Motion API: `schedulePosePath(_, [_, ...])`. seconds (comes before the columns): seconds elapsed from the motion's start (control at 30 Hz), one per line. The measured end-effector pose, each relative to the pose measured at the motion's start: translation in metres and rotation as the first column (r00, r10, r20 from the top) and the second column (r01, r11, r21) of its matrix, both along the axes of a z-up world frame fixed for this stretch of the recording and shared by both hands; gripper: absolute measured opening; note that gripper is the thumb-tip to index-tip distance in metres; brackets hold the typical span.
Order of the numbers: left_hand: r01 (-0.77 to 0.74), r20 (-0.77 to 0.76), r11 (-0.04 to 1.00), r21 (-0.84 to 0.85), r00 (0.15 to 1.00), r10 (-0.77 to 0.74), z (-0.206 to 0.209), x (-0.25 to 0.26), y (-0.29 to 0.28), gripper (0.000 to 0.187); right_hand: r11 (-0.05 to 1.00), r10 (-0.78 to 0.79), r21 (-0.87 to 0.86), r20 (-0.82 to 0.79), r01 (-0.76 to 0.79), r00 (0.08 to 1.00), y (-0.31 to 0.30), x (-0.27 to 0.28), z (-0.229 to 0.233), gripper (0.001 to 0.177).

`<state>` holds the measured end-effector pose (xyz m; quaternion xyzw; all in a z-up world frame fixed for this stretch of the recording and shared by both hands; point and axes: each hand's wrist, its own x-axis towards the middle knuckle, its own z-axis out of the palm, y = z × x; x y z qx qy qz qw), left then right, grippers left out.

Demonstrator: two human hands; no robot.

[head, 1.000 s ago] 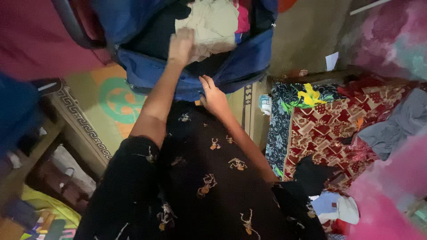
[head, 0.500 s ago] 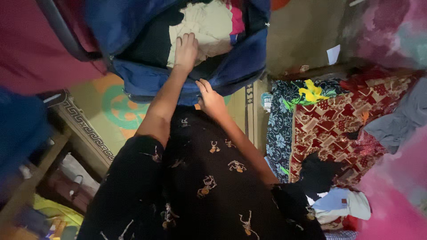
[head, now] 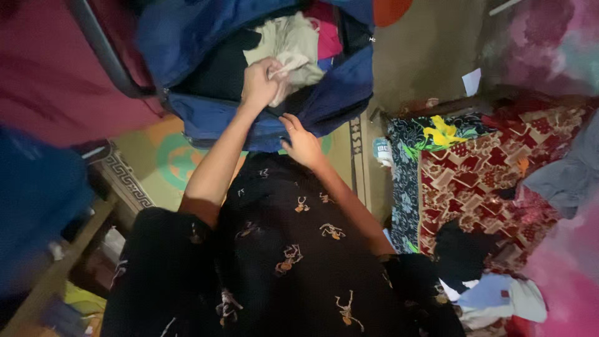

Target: The person removes various clothing items from a blue backpack, unfolds them, and places them into a red laundry basket. The items include a white t-shirt, a white tank top, a red garment, a beige garment, a pink garment, and a blue garment.

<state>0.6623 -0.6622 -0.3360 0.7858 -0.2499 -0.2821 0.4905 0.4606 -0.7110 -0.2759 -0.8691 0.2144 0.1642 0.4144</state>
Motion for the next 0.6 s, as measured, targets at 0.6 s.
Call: schedulePosePath(0.6, [-0.268, -0.571, 0.773, -0.574, 0.808, -0.144, 0.313, 0.013, 0.147, 0.017, 0.974, -0.221, 0.074, 0.51, 0.213, 0.831, -0.032, 0.081, 0.039, 0.05])
